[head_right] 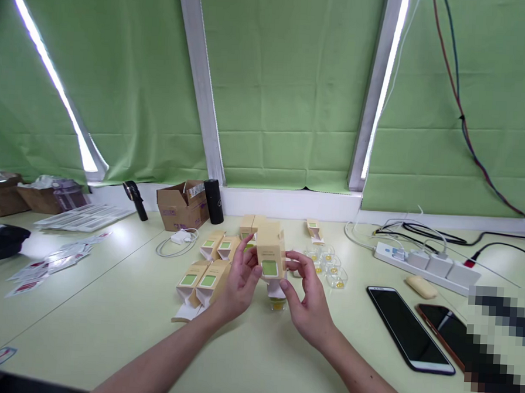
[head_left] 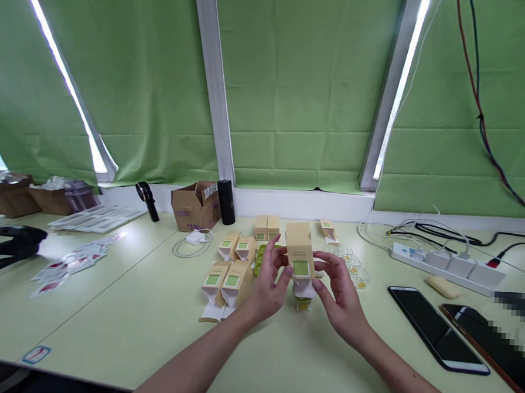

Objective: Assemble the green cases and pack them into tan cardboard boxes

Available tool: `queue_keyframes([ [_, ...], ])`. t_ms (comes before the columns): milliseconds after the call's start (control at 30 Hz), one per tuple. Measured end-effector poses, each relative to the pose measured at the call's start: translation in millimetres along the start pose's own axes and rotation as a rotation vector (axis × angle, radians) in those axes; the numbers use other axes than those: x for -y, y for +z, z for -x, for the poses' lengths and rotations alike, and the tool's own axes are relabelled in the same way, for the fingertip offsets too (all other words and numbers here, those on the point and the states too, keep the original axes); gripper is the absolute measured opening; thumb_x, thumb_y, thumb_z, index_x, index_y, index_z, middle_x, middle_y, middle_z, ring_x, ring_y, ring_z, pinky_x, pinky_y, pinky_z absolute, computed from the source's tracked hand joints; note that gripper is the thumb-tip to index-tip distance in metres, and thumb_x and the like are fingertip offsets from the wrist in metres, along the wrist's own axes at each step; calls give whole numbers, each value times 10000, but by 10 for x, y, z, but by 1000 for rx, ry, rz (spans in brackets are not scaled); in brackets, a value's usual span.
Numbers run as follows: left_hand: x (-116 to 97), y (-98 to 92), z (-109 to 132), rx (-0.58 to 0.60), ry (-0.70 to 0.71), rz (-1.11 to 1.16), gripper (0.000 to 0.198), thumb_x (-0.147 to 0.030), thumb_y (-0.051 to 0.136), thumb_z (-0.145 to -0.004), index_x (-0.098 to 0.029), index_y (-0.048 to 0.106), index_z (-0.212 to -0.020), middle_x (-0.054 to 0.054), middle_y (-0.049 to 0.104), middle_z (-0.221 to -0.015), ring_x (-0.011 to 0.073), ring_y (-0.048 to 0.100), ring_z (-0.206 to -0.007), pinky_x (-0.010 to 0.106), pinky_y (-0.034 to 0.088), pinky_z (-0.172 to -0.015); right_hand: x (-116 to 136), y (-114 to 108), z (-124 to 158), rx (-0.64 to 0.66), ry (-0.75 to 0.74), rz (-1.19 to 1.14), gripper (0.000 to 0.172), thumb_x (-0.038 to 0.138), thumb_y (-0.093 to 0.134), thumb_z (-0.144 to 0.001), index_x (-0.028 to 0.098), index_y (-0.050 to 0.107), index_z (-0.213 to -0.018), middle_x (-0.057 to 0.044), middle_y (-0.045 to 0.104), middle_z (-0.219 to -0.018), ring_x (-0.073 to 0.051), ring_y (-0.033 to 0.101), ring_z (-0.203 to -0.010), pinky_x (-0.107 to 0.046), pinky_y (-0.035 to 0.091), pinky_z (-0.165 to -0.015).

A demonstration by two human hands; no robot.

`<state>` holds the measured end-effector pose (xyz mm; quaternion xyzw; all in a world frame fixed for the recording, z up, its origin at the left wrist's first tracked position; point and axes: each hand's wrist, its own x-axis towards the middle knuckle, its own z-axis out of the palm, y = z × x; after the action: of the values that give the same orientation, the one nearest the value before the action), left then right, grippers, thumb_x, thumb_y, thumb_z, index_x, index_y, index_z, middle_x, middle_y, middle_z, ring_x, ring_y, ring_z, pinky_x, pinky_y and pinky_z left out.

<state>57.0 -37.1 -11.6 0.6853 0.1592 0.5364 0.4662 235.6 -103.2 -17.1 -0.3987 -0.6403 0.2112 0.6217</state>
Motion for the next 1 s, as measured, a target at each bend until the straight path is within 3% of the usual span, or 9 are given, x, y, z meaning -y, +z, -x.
queue_keyframes([
  [133, -13, 21, -17, -34, -37, 35, 684, -452, 590, -1060, -303, 200, -1602, 153, 587, -1422, 253, 642, -1258, 409, 552, -1013, 23, 3, -1, -2, -65, 37, 344, 392, 567, -1064, 337, 508, -1398, -125, 490, -1544, -300, 632, -1281, -537, 572, -1040],
  [300, 54, 10, -49, -68, -45, 62, 665, -488, 662, -1004, -297, 263, -1500, 123, 653, -1290, 215, 694, -1089, 372, 577, -915, 34, -22, -20, 11, -169, 148, 293, 334, 543, -1072, 323, 567, -1364, -137, 518, -1491, -347, 373, -1546, -499, 602, -1003],
  [433, 76, -7, -70, -95, -74, 88, 604, -481, 721, -968, -287, 335, -1391, 74, 668, -1178, 160, 682, -932, 342, 577, -880, 51, -31, -24, 30, -180, 208, 323, 323, 528, -1079, 341, 593, -1395, -129, 488, -1515, -335, 443, -1500, -497, 613, -1017],
  [567, 60, -14, -74, -111, -106, 70, 560, -479, 748, -954, -267, 392, -1331, 70, 666, -1150, 154, 675, -920, 339, 573, -888, 47, -34, -16, 25, -155, 224, 296, 341, 528, -1082, 354, 648, -1353, -111, 422, -1556, -307, 519, -1420, -477, 611, -1033],
  [700, 48, -29, -61, -74, -109, 21, 503, -521, 688, -991, -254, 429, -1330, 99, 666, -1182, 185, 686, -1005, 358, 570, -921, -11, -57, -17, 53, -50, 159, 302, 380, 527, -1087, 363, 644, -1366, -112, 397, -1554, -235, 678, -1146, -451, 633, -984],
  [767, 35, -40, -45, -41, -98, -3, 500, -538, 639, -1016, -255, 420, -1365, 130, 650, -1250, 213, 691, -1077, 378, 573, -937, -42, -74, -31, 47, -8, 105, 305, 399, 532, -1086, 360, 646, -1365, -115, 412, -1526, -215, 696, -1075, -435, 640, -955],
  [833, 11, -51, -24, -7, -74, -43, 489, -511, 598, -1044, -261, 406, -1419, 164, 601, -1374, 225, 690, -1106, 395, 581, -939, -64, -92, -54, 22, 9, 59, 301, 417, 545, -1080, 351, 662, -1349, -115, 438, -1485, -230, 683, -1136, -417, 634, -952],
  [1000, -54, -75, 16, 71, 93, -218, 498, -334, 609, -1042, -303, 422, -1503, 178, 361, -1648, 228, 675, -1134, 471, 578, -1015, -72, -117, -99, -21, 37, -29, 310, 453, 596, -1053, 343, 680, -1330, -114, 443, -1483, -229, 678, -1151, -375, 635, -921],
])
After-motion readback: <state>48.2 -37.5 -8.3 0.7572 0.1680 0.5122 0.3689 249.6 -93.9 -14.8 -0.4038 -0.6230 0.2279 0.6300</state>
